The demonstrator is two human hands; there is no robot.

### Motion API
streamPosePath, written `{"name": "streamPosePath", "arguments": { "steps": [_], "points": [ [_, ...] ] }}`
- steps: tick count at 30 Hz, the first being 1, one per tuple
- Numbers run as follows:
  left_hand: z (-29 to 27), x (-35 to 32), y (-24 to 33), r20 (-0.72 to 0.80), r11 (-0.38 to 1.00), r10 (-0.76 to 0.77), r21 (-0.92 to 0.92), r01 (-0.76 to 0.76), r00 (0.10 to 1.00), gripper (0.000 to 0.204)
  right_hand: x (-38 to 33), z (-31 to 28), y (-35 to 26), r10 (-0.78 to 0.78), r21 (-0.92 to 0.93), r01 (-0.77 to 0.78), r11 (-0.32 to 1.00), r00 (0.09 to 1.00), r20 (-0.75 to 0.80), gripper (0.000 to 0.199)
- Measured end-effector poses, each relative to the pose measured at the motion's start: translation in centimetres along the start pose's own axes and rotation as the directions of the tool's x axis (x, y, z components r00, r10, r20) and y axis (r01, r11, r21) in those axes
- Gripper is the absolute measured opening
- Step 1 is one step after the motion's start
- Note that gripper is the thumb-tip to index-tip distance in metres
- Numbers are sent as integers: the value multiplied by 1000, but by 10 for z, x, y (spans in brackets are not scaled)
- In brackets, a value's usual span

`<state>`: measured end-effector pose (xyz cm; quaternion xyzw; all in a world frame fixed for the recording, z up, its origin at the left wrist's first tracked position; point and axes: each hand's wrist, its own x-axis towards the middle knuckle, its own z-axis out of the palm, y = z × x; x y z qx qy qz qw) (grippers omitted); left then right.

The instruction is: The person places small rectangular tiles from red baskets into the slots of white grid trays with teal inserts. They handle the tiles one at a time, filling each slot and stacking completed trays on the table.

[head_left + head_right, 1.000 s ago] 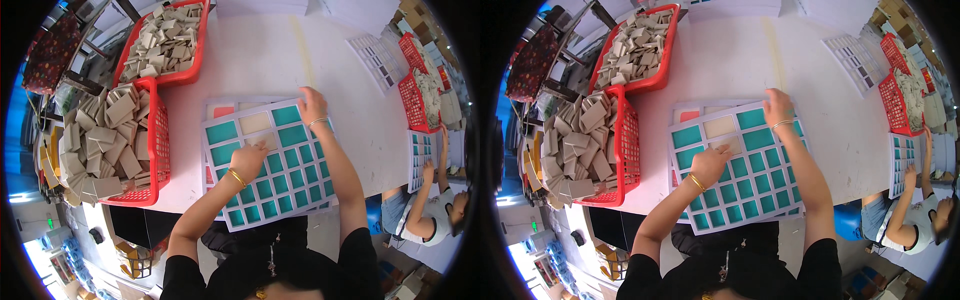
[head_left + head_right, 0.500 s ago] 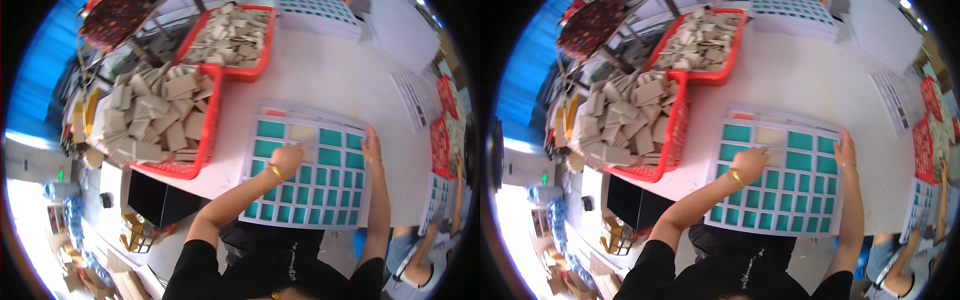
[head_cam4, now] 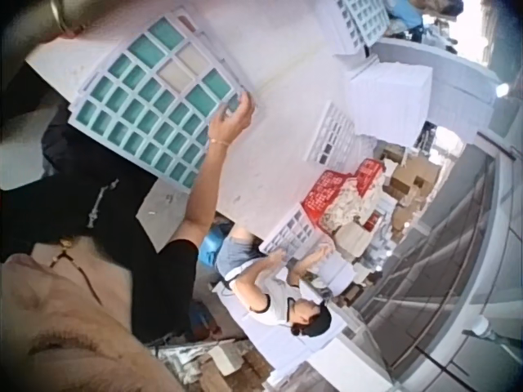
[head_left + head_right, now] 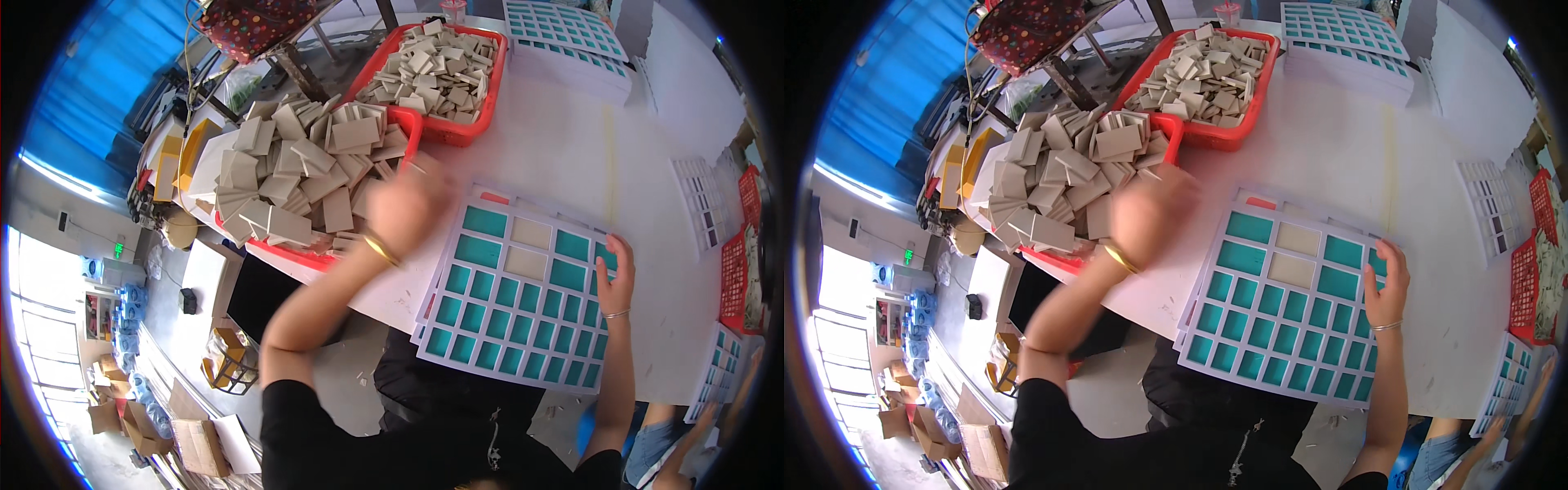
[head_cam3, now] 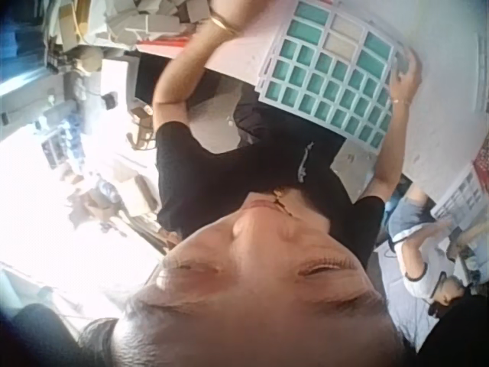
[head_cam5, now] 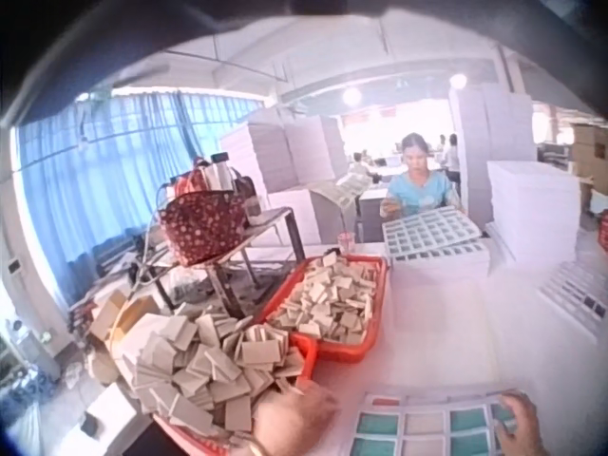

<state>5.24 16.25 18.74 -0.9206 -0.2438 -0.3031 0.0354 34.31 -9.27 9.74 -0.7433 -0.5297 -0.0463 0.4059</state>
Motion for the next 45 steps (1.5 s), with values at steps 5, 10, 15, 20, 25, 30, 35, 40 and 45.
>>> {"name": "streamPosePath", "arguments": {
  "steps": [5,10,15,20,25,30,35,40,45],
  "points": [
    [-69,28,-179,104,683,-688,427,592,718,51,-1,8,-24,7,153,-11,988,1000,25,33],
    [-55,8,-226,316,676,-701,578,456,639,50,16,36,-60,-36,223,11,975,993,109,32],
    [-42,-6,-218,180,818,-576,119,563,798,32,55,67,-112,-300,155,287,945,952,66,33],
    [-73,-15,-169,242,805,-500,-225,549,832,26,93,138,-191,-295,391,209,896,940,172,52],
    [-85,-39,-143,250,703,-468,-476,528,848,22,115,221,-250,-176,726,-255,639,870,461,38],
    [-103,-74,-143,205,741,-505,-395,543,838,18,114,232,-284,-214,769,-511,384,761,612,21],
    [-109,-95,-142,22,794,-446,-453,406,895,12,105,232,-305,-256,737,-632,240,691,676,19],
    [-120,-114,-140,14,776,-460,-480,409,888,10,98,232,-323,-274,727,-627,280,674,686,19],
    [-132,-137,-150,-73,755,-341,-615,227,937,9,93,229,-334,-442,502,-863,62,427,789,19]
  ]
}}
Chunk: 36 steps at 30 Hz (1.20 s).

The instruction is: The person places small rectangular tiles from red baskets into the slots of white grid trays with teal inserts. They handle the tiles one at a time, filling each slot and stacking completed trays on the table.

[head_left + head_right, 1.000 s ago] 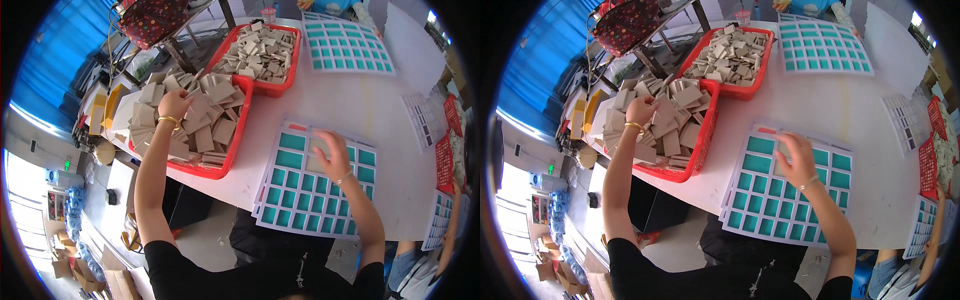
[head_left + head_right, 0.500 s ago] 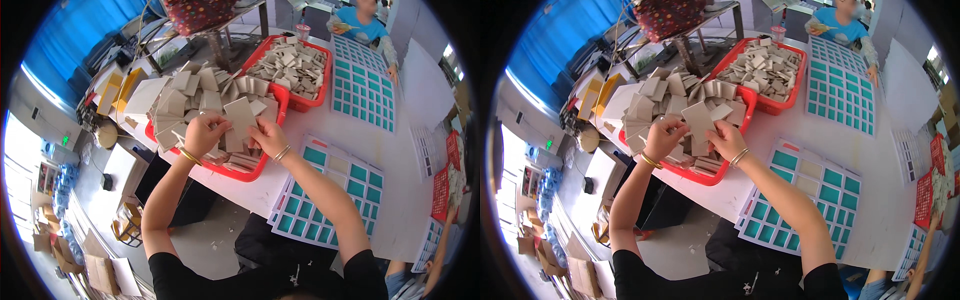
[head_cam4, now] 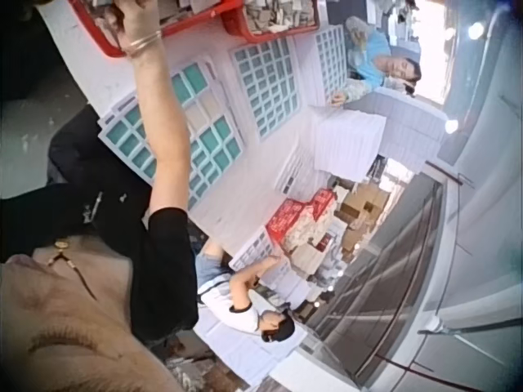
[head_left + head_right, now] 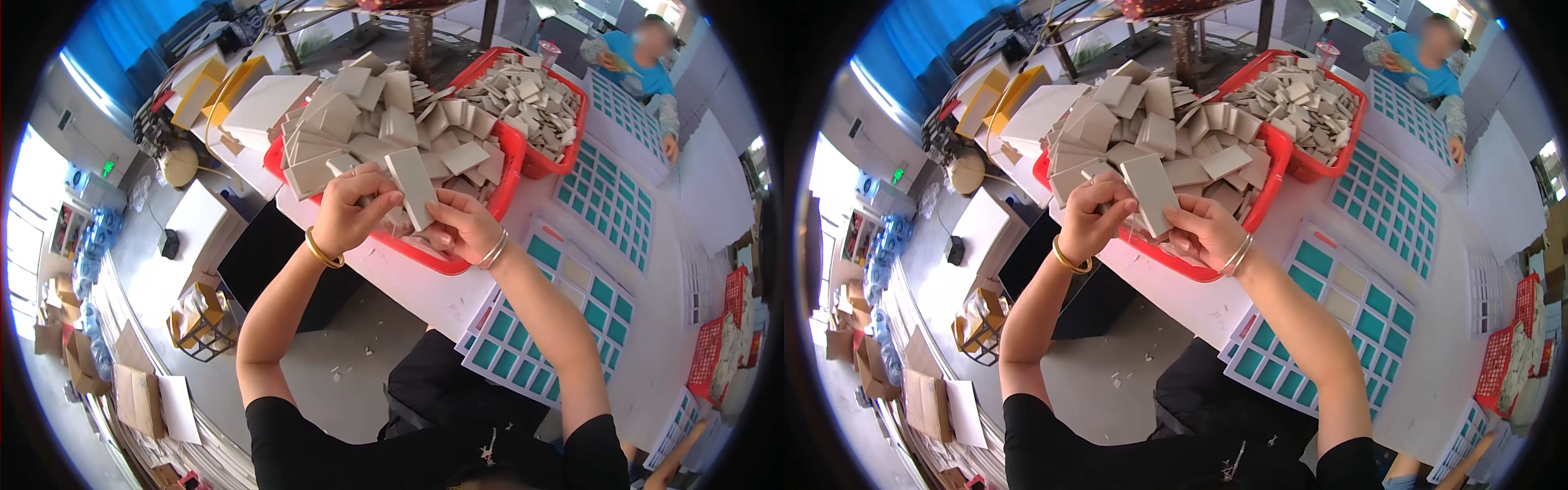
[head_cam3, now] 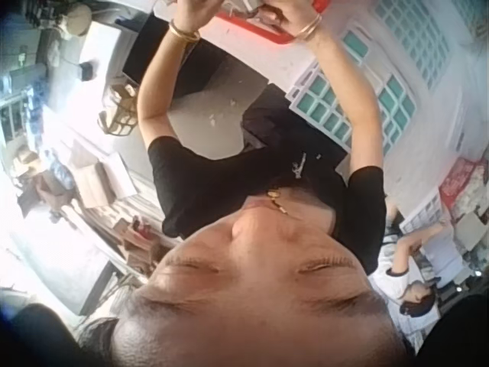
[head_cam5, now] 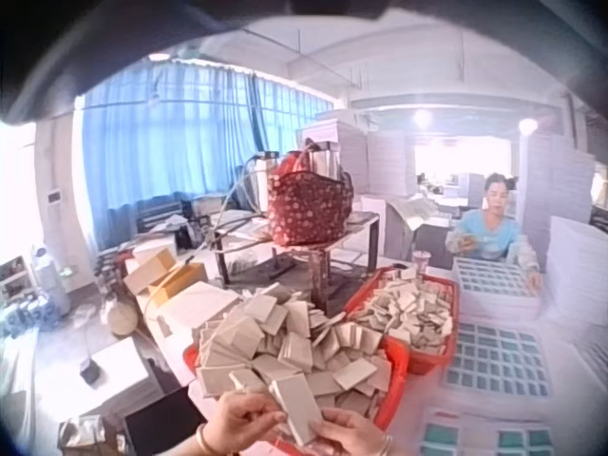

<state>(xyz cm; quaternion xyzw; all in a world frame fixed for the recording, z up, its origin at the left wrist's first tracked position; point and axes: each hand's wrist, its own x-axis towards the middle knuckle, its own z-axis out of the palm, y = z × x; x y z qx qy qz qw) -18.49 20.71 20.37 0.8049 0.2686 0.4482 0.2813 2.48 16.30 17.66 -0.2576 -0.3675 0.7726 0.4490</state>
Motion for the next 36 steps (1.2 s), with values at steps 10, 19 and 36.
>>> {"name": "streamPosePath", "arguments": {
  "steps": [10,19,36],
  "points": [
    [-84,-83,-57,-915,981,-169,-122,150,366,16,-13,-40,3,-513,-991,-30,127,854,-92,31],
    [-112,-317,-262,-760,72,-640,85,994,112,57,-67,-36,4,-560,-982,-28,187,818,-130,50],
    [214,-159,77,50,274,-773,-873,405,632,11,-194,-9,110,-431,-877,100,469,893,-128,33]
  ]
}}
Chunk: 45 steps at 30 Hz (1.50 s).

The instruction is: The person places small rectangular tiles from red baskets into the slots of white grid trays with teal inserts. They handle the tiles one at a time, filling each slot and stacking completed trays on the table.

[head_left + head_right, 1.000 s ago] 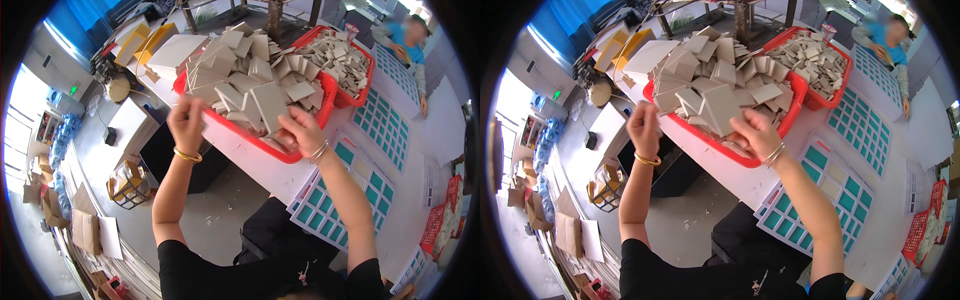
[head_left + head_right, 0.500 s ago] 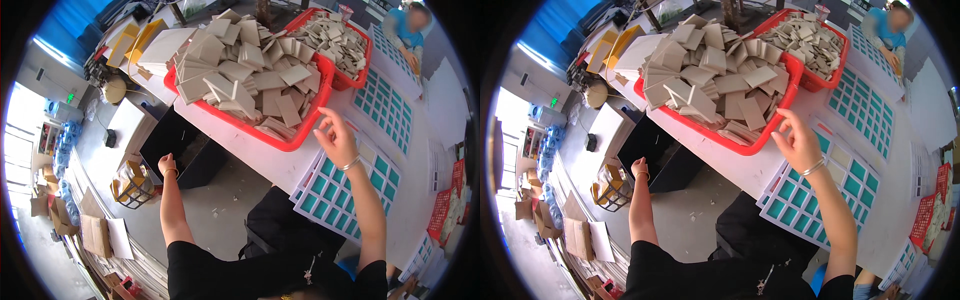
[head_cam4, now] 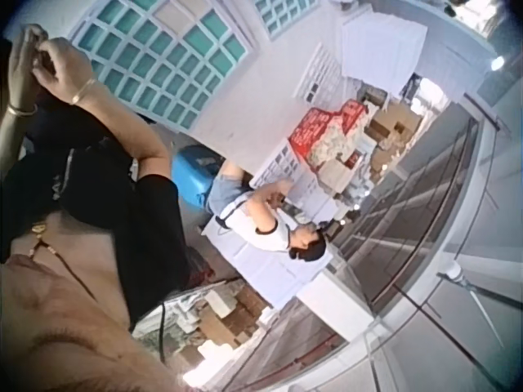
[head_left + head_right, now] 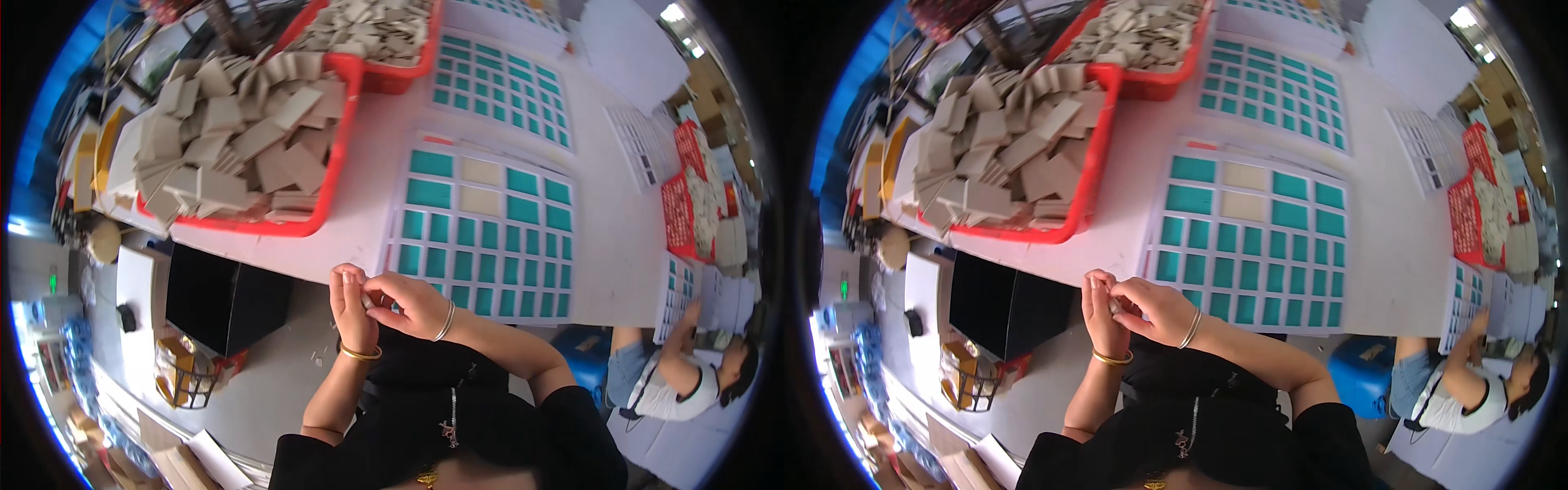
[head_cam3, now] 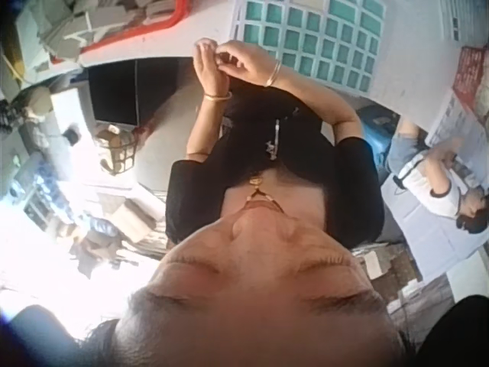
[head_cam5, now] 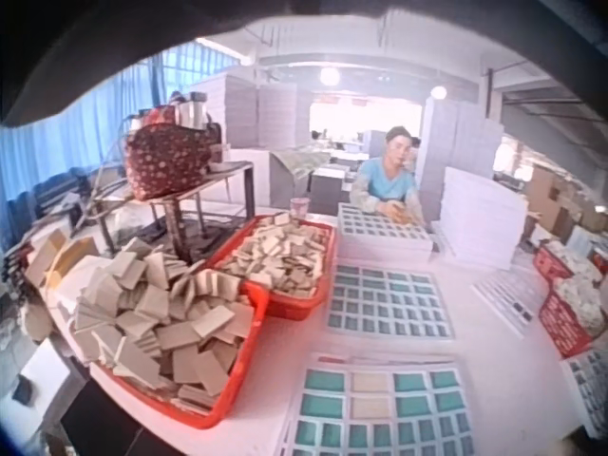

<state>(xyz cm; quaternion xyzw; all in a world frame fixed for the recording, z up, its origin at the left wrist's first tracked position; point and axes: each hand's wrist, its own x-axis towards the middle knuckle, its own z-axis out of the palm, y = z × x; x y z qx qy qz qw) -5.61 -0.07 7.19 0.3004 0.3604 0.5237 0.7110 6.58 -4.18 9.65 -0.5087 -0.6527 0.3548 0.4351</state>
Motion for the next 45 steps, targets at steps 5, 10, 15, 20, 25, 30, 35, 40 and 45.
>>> {"name": "streamPosePath", "arguments": {
  "steps": [5,10,15,20,25,30,35,40,45],
  "points": [
    [40,-3,-19,306,917,-183,396,50,934,14,-46,-53,8,177,-15,-190,982,940,-293,18],
    [53,17,-41,244,864,-384,434,254,890,33,-96,-104,48,449,336,-325,884,788,-420,19],
    [67,41,-44,299,877,-472,251,409,829,21,-96,-161,78,354,-25,-430,903,774,-525,18],
    [85,54,-49,282,875,-409,390,286,868,8,-79,-173,100,284,-212,-385,898,877,-388,13],
    [103,68,-71,385,701,-297,709,-74,874,18,-73,-178,109,265,-356,-359,863,921,-287,17],
    [112,86,-109,734,466,-30,611,-640,679,8,-71,-163,104,141,-641,-302,705,946,-291,26],
    [116,85,-114,656,400,-76,710,-580,751,8,-79,-160,105,76,-638,-306,707,929,-361,29],
    [113,89,-108,734,216,-6,664,-715,679,8,-84,-160,105,48,-621,-284,731,928,-369,27],
    [105,80,-92,899,-86,-104,417,-905,425,21,-86,-160,102,5,-701,-240,672,948,-319,14]
  ]
}}
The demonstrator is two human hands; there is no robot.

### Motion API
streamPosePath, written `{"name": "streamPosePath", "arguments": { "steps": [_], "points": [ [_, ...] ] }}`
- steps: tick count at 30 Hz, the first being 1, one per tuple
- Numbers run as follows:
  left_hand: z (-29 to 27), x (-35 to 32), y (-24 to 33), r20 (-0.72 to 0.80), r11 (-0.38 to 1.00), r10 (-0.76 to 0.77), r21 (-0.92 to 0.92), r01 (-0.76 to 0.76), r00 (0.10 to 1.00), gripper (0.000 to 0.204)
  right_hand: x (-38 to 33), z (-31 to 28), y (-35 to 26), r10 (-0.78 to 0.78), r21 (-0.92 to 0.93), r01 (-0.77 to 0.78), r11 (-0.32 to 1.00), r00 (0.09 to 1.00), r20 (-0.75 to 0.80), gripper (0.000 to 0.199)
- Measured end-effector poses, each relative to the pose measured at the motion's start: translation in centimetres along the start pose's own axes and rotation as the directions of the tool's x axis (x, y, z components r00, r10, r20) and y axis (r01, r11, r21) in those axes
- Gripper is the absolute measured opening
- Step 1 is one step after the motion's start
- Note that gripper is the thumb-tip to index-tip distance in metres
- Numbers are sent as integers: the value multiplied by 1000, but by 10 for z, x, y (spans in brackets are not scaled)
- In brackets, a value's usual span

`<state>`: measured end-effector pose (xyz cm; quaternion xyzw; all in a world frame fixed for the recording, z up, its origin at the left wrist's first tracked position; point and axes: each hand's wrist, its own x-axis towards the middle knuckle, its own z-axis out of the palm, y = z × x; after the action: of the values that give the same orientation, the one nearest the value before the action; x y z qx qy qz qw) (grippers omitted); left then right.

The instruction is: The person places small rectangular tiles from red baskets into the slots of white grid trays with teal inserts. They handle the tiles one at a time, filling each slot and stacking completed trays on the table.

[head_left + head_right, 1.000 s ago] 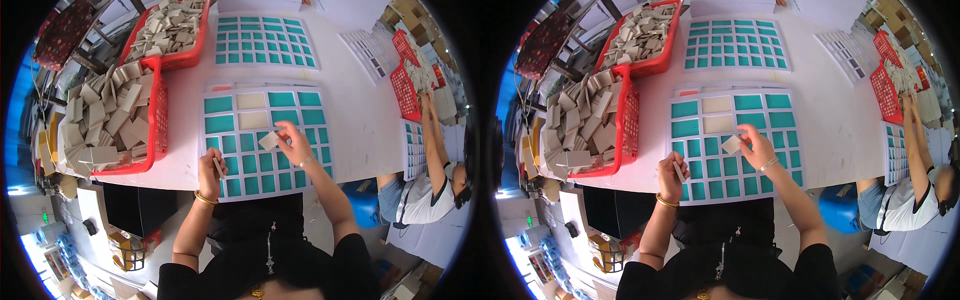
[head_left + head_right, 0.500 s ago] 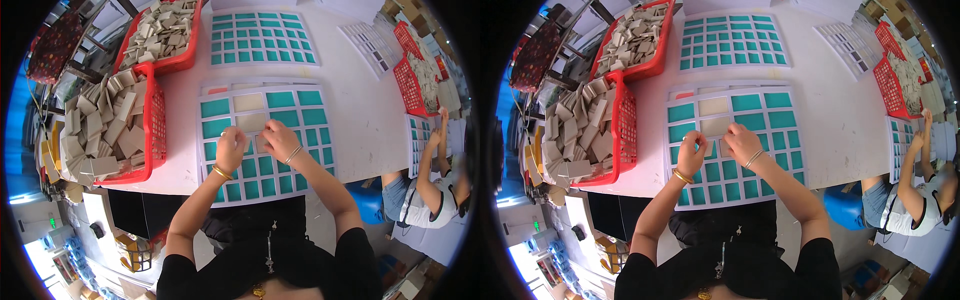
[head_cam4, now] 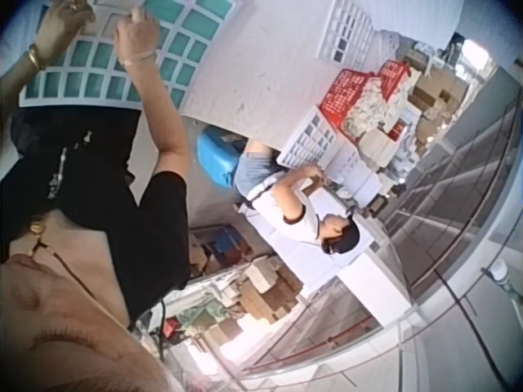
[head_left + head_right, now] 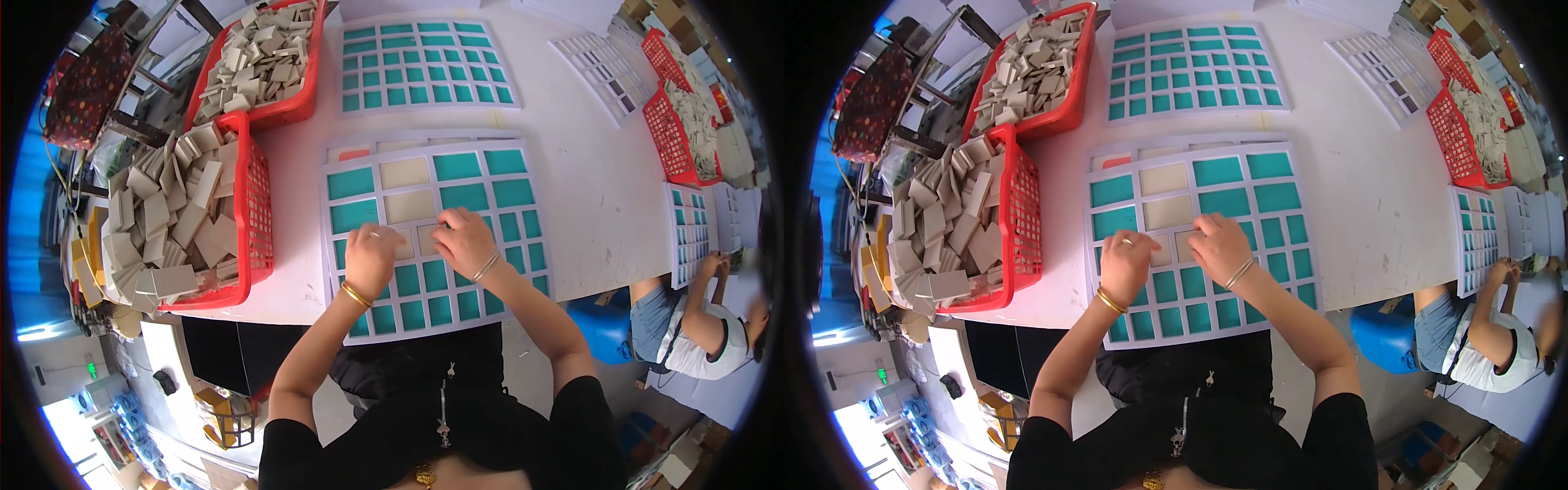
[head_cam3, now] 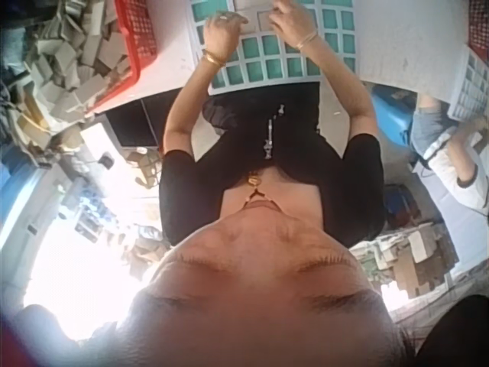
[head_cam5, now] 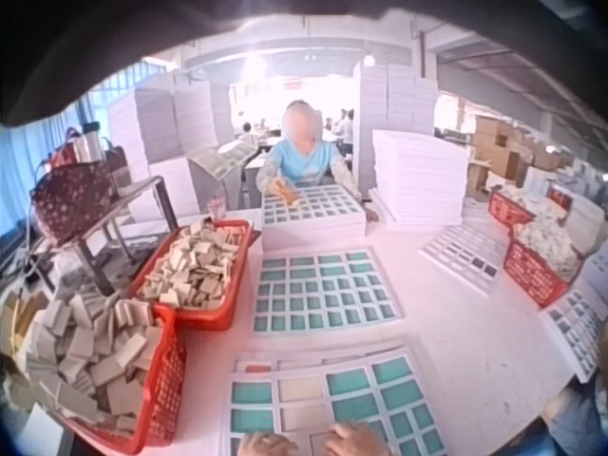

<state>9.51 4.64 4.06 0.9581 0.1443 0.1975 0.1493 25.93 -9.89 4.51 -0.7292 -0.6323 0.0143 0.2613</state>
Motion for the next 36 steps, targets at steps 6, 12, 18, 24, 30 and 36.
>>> {"name": "streamPosePath", "arguments": {
  "steps": [6,12,18,24,30,36],
  "points": [
    [-10,-1,11,253,982,112,121,-146,961,21,-1,6,-12,-41,-224,70,972,990,131,8],
    [-34,82,-1,341,979,76,154,-136,937,18,2,7,-18,-11,-345,97,933,970,242,10],
    [-75,198,-115,-229,961,-129,211,179,965,29,6,5,-19,-23,-316,103,943,968,248,9],
    [-146,221,-211,-234,518,-687,508,689,688,100,3,2,-17,13,-246,47,968,972,236,13],
    [-135,220,-261,-15,561,-725,568,602,689,103,6,-3,-15,24,-206,30,978,967,252,11],
    [-114,213,-269,-176,763,-526,334,553,832,78,2,-2,-15,45,-205,5,979,970,237,15]
  ]
}}
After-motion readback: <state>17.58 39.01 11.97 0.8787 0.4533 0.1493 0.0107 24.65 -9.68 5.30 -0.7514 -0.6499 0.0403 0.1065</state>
